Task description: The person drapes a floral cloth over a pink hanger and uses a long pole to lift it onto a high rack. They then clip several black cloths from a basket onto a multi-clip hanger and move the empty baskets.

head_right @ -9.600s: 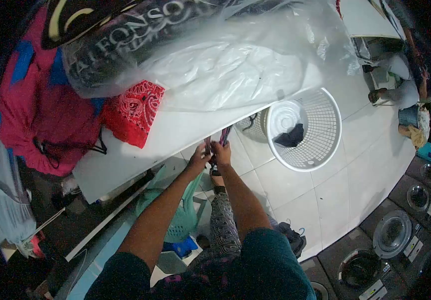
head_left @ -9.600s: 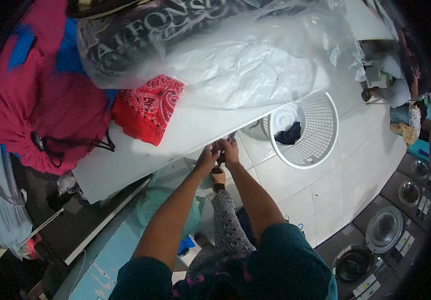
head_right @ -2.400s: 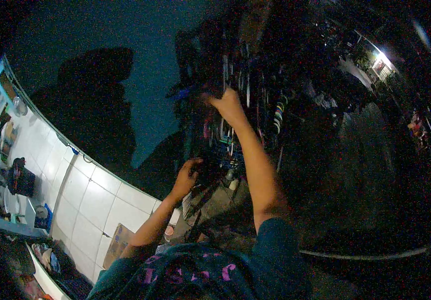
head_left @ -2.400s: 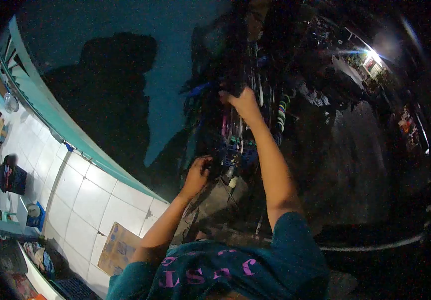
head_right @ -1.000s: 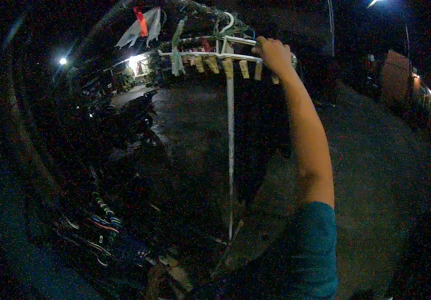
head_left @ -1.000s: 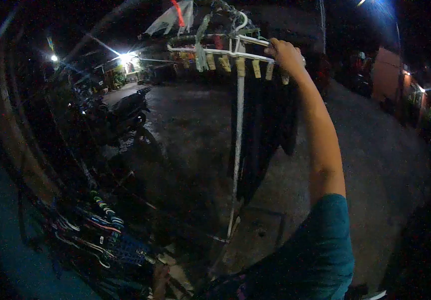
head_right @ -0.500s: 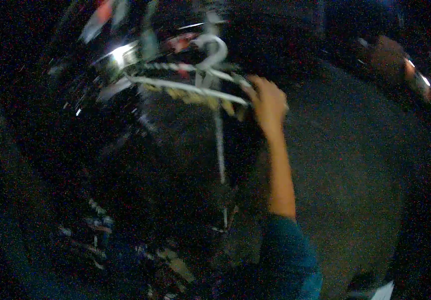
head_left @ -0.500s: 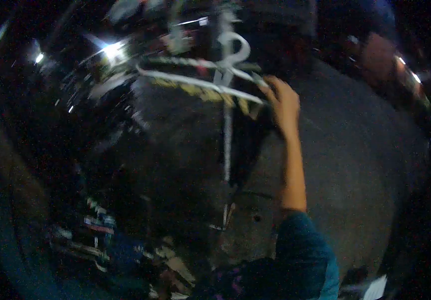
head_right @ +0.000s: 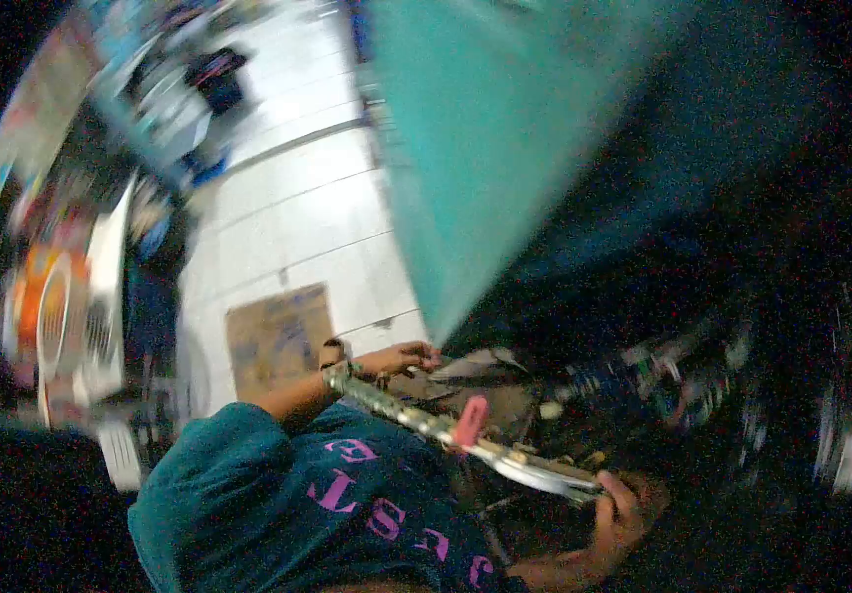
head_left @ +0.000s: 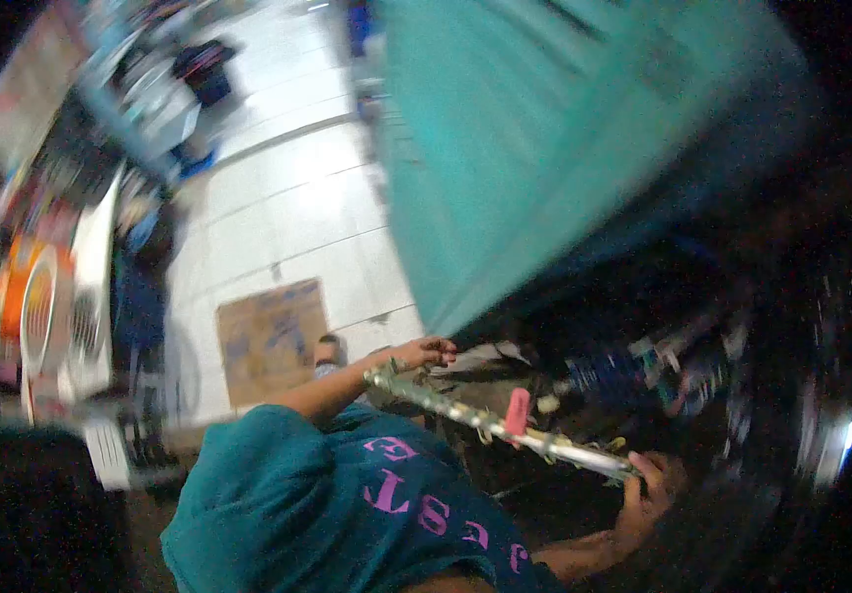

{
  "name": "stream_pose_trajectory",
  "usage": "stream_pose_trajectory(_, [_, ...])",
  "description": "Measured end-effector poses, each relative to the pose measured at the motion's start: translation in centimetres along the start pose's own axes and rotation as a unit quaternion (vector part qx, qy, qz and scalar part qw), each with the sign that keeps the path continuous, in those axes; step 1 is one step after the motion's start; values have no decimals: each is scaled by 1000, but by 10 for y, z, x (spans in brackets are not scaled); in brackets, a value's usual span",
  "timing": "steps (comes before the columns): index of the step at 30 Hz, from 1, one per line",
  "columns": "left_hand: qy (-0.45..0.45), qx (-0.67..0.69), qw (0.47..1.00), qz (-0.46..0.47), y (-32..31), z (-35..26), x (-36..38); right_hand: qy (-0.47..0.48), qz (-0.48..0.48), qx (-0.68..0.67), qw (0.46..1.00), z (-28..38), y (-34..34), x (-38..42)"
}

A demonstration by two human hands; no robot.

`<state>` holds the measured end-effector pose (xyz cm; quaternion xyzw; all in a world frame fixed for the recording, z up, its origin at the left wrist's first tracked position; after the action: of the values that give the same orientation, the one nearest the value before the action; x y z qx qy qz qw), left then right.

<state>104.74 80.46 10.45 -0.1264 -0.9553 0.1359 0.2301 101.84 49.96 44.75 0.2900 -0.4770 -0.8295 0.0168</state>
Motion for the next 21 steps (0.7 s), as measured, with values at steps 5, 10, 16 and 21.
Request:
stream_pose_trajectory(5, [-56,279,902,-325,154,58,121,248,93,-107,958,130,-137,-96])
stream_pose_trajectory(10, [17,2,789,-615,200,207,246,283,170,-219,918,219,-209,-121])
stream_pose_trajectory(16, [147,159,701,-679,217,285,369,350,281,-307,839,393,-353,-148])
stream_pose_trajectory(21, [54,304,665,-680,244,266,386,405,263,-331,810,515,-400,-160])
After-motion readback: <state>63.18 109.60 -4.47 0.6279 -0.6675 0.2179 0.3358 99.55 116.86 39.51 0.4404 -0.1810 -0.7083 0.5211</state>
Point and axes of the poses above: each hand's wrist, its own x-axis away from the middle knuckle, its own y-axis out of the back of the hand, z = x × y, the point moved 6 cm from there along -x, towards the middle knuckle, and after that the axes turned 5 degrees about -z, right-handed, at the moved point
